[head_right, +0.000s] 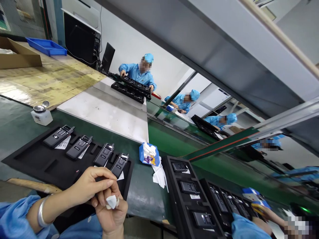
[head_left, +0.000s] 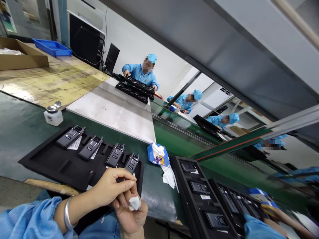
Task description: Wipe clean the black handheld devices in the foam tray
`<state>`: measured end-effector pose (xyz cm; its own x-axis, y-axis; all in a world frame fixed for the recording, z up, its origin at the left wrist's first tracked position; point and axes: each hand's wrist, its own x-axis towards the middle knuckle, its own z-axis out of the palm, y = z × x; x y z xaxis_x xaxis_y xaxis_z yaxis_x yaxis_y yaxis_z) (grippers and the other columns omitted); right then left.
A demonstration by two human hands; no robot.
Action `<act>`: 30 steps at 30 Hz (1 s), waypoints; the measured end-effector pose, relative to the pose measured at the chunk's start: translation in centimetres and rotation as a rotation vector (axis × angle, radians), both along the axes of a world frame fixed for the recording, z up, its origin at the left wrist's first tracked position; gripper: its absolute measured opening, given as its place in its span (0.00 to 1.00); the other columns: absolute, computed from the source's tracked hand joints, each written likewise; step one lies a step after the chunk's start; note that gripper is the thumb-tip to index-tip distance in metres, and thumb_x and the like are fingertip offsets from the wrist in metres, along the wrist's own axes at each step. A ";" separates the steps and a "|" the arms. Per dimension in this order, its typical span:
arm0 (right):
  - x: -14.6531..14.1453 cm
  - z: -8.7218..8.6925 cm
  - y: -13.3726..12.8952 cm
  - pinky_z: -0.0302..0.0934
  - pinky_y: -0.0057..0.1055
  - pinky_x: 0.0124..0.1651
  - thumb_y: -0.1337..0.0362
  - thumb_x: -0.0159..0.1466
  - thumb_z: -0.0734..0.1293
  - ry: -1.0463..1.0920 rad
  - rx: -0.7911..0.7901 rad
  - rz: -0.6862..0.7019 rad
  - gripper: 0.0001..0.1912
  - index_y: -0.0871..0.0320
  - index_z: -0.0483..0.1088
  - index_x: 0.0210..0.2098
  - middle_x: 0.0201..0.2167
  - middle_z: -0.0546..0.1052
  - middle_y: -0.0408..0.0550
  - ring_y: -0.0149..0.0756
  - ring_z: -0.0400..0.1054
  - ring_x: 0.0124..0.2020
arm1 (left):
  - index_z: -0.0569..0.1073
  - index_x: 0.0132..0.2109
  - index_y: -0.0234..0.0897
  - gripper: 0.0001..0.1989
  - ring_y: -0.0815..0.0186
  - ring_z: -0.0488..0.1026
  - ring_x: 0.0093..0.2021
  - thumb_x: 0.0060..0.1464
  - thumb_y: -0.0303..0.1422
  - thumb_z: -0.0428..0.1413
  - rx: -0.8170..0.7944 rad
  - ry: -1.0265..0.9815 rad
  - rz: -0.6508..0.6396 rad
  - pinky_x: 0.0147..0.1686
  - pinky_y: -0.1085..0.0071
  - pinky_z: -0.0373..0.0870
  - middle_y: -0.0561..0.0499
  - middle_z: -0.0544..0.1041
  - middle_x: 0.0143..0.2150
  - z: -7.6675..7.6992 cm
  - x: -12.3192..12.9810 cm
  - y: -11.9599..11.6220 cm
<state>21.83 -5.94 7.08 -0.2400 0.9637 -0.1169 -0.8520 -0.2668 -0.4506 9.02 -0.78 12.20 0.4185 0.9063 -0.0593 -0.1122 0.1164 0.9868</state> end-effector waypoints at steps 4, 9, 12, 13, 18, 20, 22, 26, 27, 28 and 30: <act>-0.1 -0.3 -0.1 0.54 0.32 0.33 0.56 0.47 0.75 -0.036 -0.008 -0.023 0.19 0.49 0.77 0.39 0.18 0.51 0.33 0.28 0.45 0.23 | 0.78 0.42 0.33 0.17 0.71 0.72 0.18 0.54 0.44 0.60 -0.064 -0.028 -0.030 0.11 0.81 0.63 0.48 0.79 0.33 -1.1 0.4 -0.1; 1.8 -1.3 -0.2 0.58 0.33 0.34 0.54 0.47 0.78 -0.191 0.029 -0.089 0.23 0.51 0.78 0.42 0.19 0.58 0.35 0.29 0.55 0.26 | 0.77 0.37 0.33 0.19 0.66 0.77 0.27 0.62 0.46 0.53 0.083 0.024 0.020 0.25 0.75 0.73 0.48 0.79 0.30 -3.0 0.2 0.4; 5.2 -2.3 -0.3 0.61 0.34 0.39 0.53 0.48 0.79 -0.473 0.014 -0.257 0.20 0.53 0.78 0.38 0.23 0.68 0.39 0.32 0.64 0.30 | 0.78 0.37 0.35 0.17 0.64 0.77 0.37 0.65 0.40 0.50 0.279 0.224 0.067 0.40 0.71 0.73 0.49 0.80 0.34 -4.6 -0.9 0.4; 6.5 -2.7 -0.3 0.61 0.33 0.39 0.54 0.48 0.79 -0.600 -0.003 -0.331 0.19 0.53 0.77 0.36 0.25 0.70 0.40 0.32 0.66 0.31 | 0.78 0.39 0.36 0.15 0.64 0.77 0.39 0.65 0.38 0.50 0.338 0.302 0.062 0.42 0.69 0.72 0.49 0.81 0.36 -5.2 -1.2 0.3; 9.9 -3.9 0.8 0.61 0.33 0.40 0.54 0.55 0.76 -1.258 0.071 -0.597 0.14 0.57 0.76 0.35 0.31 0.76 0.46 0.36 0.68 0.34 | 0.74 0.54 0.39 0.14 0.58 0.74 0.51 0.63 0.31 0.52 0.695 0.615 -0.052 0.51 0.61 0.72 0.47 0.78 0.53 -7.9 -1.5 -0.7; 9.6 -3.8 1.8 0.60 0.35 0.42 0.55 0.60 0.72 -1.525 0.227 -0.574 0.11 0.57 0.76 0.34 0.32 0.77 0.47 0.39 0.68 0.36 | 0.71 0.58 0.39 0.19 0.54 0.71 0.57 0.59 0.29 0.56 0.813 0.740 -0.120 0.55 0.56 0.70 0.46 0.74 0.60 -8.5 -0.9 -0.7; 8.8 -3.6 3.1 0.58 0.35 0.43 0.57 0.64 0.68 -1.765 0.403 -0.550 0.09 0.56 0.75 0.34 0.32 0.77 0.46 0.39 0.68 0.37 | 0.68 0.61 0.39 0.24 0.50 0.65 0.63 0.57 0.30 0.58 0.888 0.846 -0.181 0.59 0.51 0.67 0.46 0.68 0.65 -8.9 -0.4 -0.5; 6.9 -3.3 5.5 0.51 0.36 0.46 0.62 0.68 0.62 -2.074 0.627 -0.515 0.09 0.55 0.74 0.37 0.34 0.78 0.45 0.37 0.67 0.38 | 0.63 0.65 0.37 0.29 0.50 0.55 0.69 0.57 0.34 0.58 0.877 0.954 -0.236 0.63 0.50 0.61 0.44 0.58 0.71 -9.5 0.1 0.0; 6.4 -3.3 6.1 0.50 0.36 0.47 0.63 0.69 0.62 -2.118 0.653 -0.493 0.09 0.55 0.74 0.37 0.34 0.78 0.44 0.37 0.66 0.38 | 0.63 0.65 0.36 0.30 0.50 0.54 0.70 0.57 0.35 0.58 0.862 0.961 -0.242 0.64 0.50 0.60 0.44 0.57 0.71 -9.6 0.2 0.1; 6.0 -3.3 6.6 0.49 0.37 0.47 0.64 0.69 0.61 -2.156 0.669 -0.460 0.09 0.55 0.73 0.37 0.34 0.77 0.44 0.37 0.66 0.38 | 0.62 0.66 0.36 0.31 0.50 0.53 0.70 0.58 0.36 0.58 0.848 0.963 -0.249 0.64 0.50 0.59 0.44 0.57 0.71 -9.8 0.2 0.1; 5.4 -3.2 7.6 0.47 0.37 0.47 0.66 0.68 0.60 -2.223 0.675 -0.381 0.10 0.55 0.73 0.36 0.33 0.77 0.44 0.37 0.65 0.38 | 0.59 0.67 0.36 0.32 0.51 0.52 0.71 0.58 0.37 0.57 0.827 0.955 -0.260 0.65 0.50 0.58 0.44 0.56 0.71 -9.9 0.1 0.2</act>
<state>27.28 1.64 3.88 -0.1113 0.9170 0.3829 0.9115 0.2477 -0.3283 9.13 -0.61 2.27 0.6901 0.7160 0.1055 0.6081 -0.6527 0.4520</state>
